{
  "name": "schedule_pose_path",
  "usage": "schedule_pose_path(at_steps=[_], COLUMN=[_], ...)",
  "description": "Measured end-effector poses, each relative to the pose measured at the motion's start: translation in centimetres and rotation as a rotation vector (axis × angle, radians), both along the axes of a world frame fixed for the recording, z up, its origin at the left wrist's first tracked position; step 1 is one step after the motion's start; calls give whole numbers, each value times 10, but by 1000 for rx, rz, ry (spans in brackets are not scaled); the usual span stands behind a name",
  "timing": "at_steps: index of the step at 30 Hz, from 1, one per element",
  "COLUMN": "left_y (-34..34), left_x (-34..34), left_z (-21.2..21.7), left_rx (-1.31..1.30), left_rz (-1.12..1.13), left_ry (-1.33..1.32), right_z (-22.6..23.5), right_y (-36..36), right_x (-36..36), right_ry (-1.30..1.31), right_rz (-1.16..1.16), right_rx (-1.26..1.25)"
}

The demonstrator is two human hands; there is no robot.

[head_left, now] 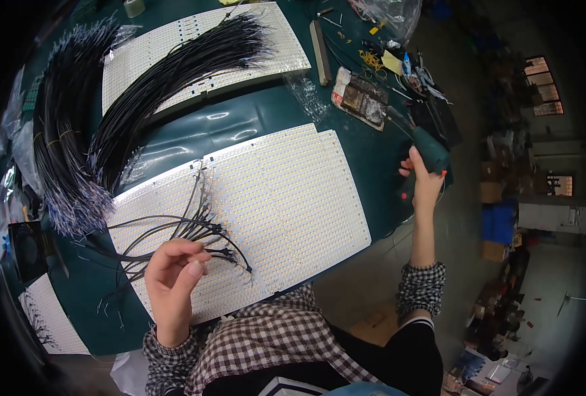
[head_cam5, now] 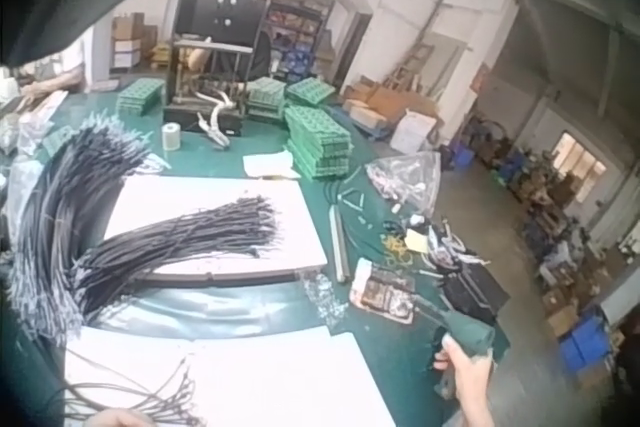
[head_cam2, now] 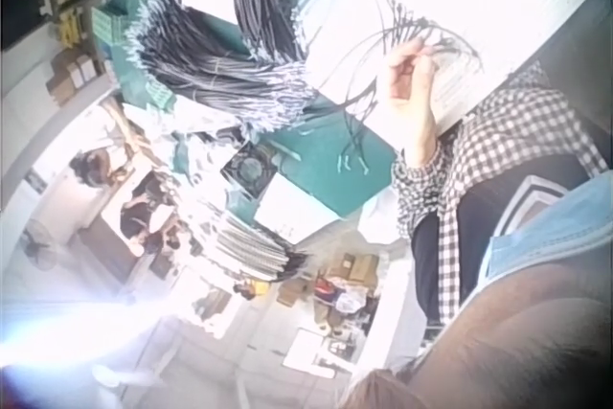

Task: The person solders wires onto an LED board using a soldering tool, sets the finished board onto a stack, and solders wires onto another LED board.

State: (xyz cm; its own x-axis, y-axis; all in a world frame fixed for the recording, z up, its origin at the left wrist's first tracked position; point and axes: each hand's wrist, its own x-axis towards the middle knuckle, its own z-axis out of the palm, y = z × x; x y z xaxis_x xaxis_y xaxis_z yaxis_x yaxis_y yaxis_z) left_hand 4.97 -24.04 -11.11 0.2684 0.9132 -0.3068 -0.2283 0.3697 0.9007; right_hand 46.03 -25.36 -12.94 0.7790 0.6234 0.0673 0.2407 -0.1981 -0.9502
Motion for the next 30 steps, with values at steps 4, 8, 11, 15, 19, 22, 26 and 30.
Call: schedule_pose_path(at_steps=[4, 8, 11, 15, 19, 22, 26, 30], left_y=[-1, -1, 0, 0, 0, -2, -9, -15], left_x=[-3, -4, -3, -4, -9, -12, -15, -24], left_z=[0, -1, -1, -3, -4, -3, -3, -3], left_rx=[22, 9, 11, 3, 24, 77, 87, 63], left_rz=[33, 40, 51, 50, 44, 39, 83, 99], left_ry=[-15, -2, 2, 5, -4, -26, -27, -25], right_z=[-5, -9, -7, 2, 14, 17, 15, 21], right_y=[5, 4, 1, -6, -12, -8, -6, -10], right_x=[3, 5, 4, -6, -21, -29, -40, -42], right_ry=[27, 22, 14, -43, -120, -139, -181, -192], right_rz=[10, 2, 1, 11, 6, 56, -14, 11], right_rx=[-18, -32, -73, -16, 175, 120, 329, 218])
